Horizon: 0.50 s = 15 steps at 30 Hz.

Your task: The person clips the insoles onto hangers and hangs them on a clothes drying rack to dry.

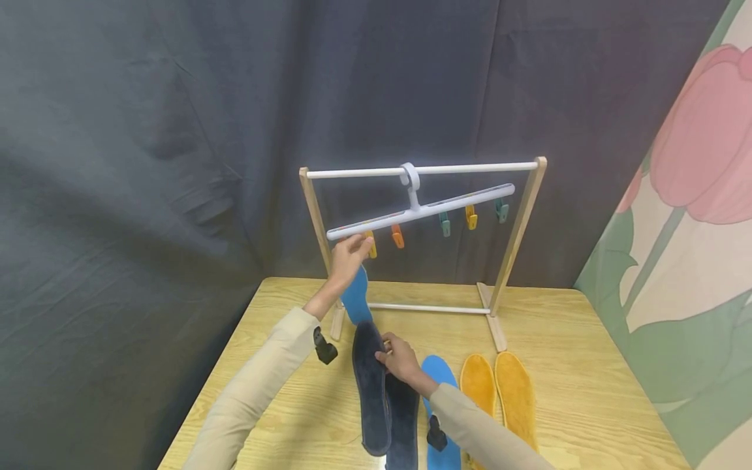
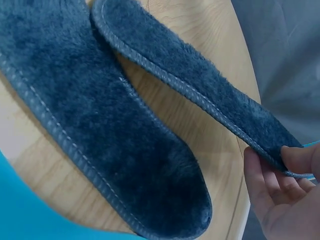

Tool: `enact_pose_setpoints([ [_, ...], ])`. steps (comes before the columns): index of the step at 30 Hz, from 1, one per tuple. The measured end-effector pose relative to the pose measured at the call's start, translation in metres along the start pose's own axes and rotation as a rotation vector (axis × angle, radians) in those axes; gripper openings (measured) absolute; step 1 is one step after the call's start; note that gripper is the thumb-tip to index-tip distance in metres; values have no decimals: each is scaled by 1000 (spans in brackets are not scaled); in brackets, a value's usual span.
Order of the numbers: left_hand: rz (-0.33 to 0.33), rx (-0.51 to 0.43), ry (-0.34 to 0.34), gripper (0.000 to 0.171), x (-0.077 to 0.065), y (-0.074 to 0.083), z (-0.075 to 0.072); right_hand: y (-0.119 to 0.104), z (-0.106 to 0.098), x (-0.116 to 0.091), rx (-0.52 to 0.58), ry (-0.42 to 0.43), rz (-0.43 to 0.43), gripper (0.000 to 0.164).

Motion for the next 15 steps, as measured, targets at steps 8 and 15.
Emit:
enact_pose_setpoints([
  [8, -15, 17, 51, 34, -1, 1, 0, -9, -11, 1, 24, 80, -20, 26],
  [15, -17, 23, 56, 31, -1, 2, -1, -17, -17, 2, 19, 122, -17, 25],
])
Point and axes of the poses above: each hand's wrist, its own x-axis towards the middle knuckle, its own z-axis out of the palm, y = z × x, the point moved 7 cm from there along x, towards the middle knuckle, and after that the axes turned 12 degrees about -y, right-handed, at the moved point
